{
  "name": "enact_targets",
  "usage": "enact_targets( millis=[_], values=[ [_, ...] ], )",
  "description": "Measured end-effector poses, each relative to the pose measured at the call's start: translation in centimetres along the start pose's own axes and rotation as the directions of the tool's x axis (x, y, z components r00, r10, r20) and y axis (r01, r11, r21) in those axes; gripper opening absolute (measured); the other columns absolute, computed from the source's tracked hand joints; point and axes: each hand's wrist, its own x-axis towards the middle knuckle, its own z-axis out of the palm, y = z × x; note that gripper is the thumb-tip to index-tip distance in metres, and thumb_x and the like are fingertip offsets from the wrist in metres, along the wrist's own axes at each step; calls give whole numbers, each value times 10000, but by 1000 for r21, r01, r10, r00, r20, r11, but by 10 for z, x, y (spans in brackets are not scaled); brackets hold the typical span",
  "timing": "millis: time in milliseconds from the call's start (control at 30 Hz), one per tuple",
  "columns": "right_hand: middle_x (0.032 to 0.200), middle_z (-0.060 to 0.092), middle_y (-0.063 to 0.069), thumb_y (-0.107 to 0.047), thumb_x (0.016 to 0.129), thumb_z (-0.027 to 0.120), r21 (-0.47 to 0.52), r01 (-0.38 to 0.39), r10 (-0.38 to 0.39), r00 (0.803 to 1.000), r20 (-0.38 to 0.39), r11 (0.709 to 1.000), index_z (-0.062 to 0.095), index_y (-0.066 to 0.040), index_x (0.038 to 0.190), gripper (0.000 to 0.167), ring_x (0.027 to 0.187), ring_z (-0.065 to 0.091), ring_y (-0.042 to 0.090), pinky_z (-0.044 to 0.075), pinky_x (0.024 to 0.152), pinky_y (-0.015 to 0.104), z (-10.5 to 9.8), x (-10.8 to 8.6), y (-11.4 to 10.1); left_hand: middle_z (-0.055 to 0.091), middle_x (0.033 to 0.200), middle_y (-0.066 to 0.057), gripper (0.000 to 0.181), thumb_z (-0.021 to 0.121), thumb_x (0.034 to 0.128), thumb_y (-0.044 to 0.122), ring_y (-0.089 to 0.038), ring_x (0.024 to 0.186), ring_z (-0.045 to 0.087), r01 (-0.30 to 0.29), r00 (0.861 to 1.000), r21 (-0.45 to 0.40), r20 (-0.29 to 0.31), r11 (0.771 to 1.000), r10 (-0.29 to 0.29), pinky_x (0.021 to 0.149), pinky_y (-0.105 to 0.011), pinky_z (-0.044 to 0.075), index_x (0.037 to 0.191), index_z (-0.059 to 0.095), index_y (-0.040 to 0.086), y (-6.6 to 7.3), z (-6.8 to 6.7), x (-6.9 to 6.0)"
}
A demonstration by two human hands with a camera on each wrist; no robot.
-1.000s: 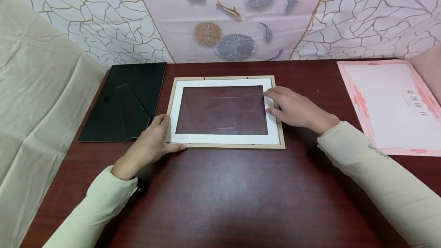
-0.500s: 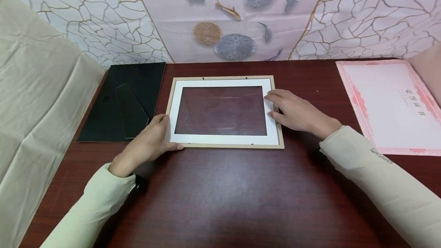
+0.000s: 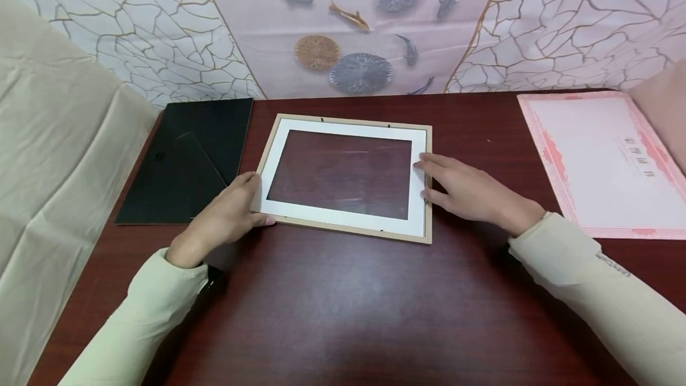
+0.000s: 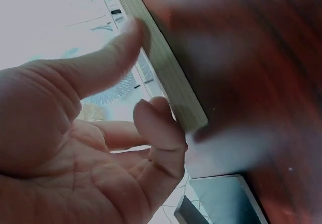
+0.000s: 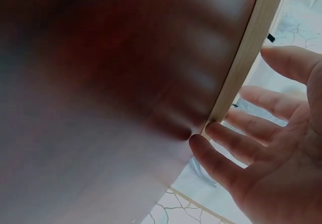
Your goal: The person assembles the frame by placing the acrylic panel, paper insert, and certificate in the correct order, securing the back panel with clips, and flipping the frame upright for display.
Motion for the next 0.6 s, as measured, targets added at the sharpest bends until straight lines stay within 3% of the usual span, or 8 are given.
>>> enact_targets(
  millis=[200,300,367,500,600],
  values=[
    [1624,409,271,-189,1030,659,38,-6,7,999,-32,999,453,16,1553,599,1515,379,452,344,1200,632,-5,-21,-1,357,1595,-323,797,775,958,191,-450,1442,436,13,1000,-11,2,1000,-13,1211,-577,358,1556,340,-107,-3,-2,0],
    [1556,480,296,-142,986,719,55,7,1,989,-147,998,476,40,1520,614,1464,428,480,347,1180,645,-9,-41,14,340,1605,-330,813,776,960,218,-464,1448,427,13,1000,-30,4,999,-13,1207,-593,356,1566,334,-97,-3,-2,-2],
    [1498,519,319,-105,952,753,67,-16,31,972,-231,998,496,58,1487,615,1411,461,509,358,1147,660,-13,-57,29,344,1601,-331,810,777,960,227,-464,1438,435,5,1000,-36,0,999,-5,1200,-596,363,1565,342,-90,-3,-2,-3],
    [1443,510,385,-139,946,761,139,-197,231,924,-304,970,479,89,1460,629,1347,448,583,331,1113,693,-23,-94,66,354,1595,-327,796,778,960,227,-459,1429,444,-4,1000,-40,-12,999,4,1195,-593,369,1559,358,-86,-3,-2,-4],
    [1484,419,440,-284,982,713,154,-391,419,867,-268,907,404,114,1491,717,1361,371,644,294,1097,725,-34,-122,98,361,1589,-325,788,779,958,222,-456,1424,449,-8,1000,-43,-18,999,8,1195,-590,370,1554,366,-87,-3,-2,-4]
  ],
)
